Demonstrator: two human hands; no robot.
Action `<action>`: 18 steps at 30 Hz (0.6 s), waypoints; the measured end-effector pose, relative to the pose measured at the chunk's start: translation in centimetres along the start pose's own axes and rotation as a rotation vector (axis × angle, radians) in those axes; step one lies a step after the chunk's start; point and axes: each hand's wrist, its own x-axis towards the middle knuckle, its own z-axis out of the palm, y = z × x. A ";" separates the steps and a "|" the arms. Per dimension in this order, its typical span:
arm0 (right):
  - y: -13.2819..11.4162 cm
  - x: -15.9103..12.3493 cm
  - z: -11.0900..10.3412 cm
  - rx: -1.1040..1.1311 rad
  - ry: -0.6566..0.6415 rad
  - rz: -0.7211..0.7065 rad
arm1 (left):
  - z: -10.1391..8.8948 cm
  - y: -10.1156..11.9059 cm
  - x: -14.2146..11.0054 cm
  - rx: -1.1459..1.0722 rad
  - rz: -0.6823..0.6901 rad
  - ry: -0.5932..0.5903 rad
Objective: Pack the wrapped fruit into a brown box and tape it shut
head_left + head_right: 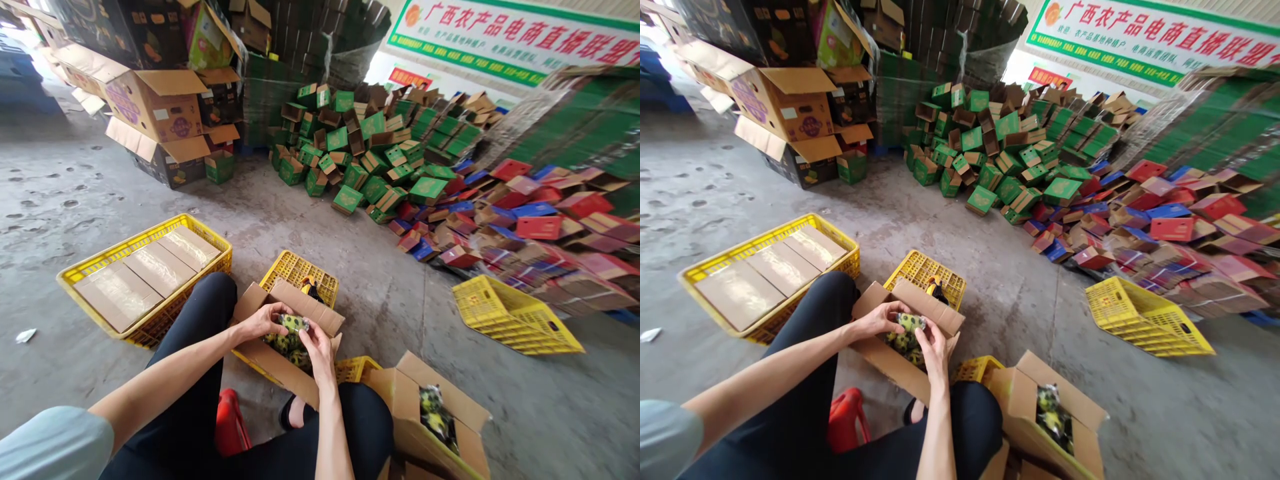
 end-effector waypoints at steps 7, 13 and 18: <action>-1.7 -0.7 0.2 -0.012 0.030 -0.071 | -0.1 -1.1 0.1 0.066 -0.018 -0.086; -1.6 -0.9 0.4 0.016 -0.007 -0.087 | -0.1 -0.5 -0.4 0.103 -0.076 -0.127; -1.3 -1.2 0.7 0.043 -0.105 -0.046 | -0.3 0.1 -0.3 0.127 -0.089 -0.224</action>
